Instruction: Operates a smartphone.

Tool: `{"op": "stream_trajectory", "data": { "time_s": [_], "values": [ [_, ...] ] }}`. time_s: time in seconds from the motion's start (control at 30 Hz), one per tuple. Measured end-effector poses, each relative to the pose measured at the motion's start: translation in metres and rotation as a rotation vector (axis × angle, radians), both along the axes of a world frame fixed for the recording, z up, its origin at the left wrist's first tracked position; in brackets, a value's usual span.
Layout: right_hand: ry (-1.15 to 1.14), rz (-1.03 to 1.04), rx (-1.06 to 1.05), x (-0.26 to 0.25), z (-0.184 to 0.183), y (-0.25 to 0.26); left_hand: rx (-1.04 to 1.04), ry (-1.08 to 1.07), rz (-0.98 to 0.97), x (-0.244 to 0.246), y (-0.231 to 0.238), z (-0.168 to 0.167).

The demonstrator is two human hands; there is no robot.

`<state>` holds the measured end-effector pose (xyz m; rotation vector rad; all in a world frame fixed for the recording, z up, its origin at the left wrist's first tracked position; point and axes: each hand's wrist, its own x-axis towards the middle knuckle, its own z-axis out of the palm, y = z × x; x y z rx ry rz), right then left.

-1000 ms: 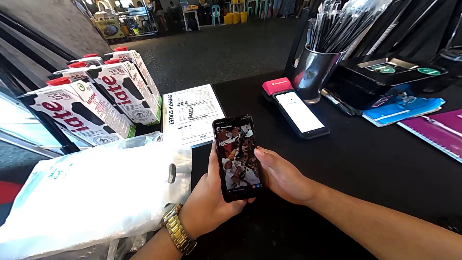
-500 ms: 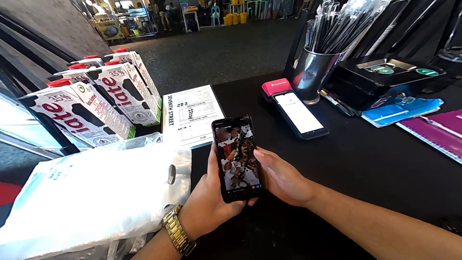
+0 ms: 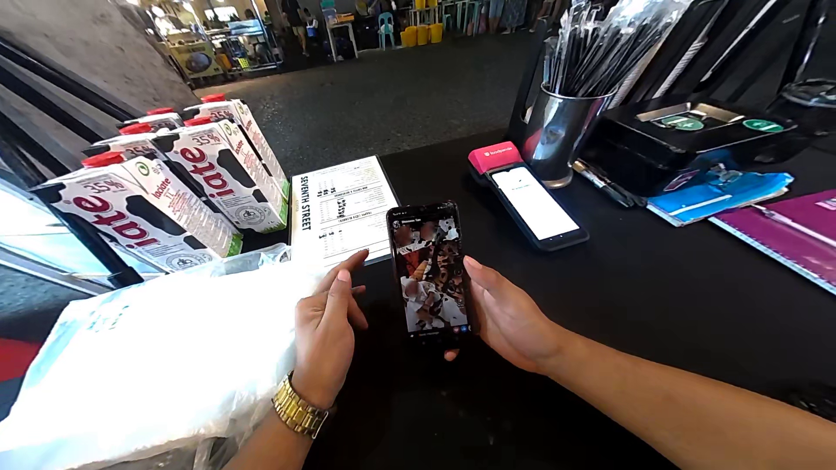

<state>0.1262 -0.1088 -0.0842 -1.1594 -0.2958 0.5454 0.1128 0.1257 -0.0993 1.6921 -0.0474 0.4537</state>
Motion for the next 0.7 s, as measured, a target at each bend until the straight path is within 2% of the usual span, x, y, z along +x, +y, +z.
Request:
{"op": "stream_trajectory", "data": {
  "time_s": [0.2, 0.33, 0.5, 0.7],
  "values": [
    [-0.007, -0.015, -0.018, 0.0, 0.001, 0.001, 0.054, -0.088, -0.002, -0.004, 0.002, -0.006],
    [-0.008, -0.018, -0.025, 0.001, 0.0, 0.001, 0.122, 0.003, -0.025, -0.008, 0.0, 0.001],
    [0.005, -0.033, -0.03, 0.001, 0.001, 0.001, 0.072, 0.109, -0.027, -0.009, -0.003, 0.007],
    [-0.005, -0.01, -0.022, 0.001, -0.002, 0.0, 0.065, 0.132, -0.103, 0.002, -0.001, -0.008]
  ]
}}
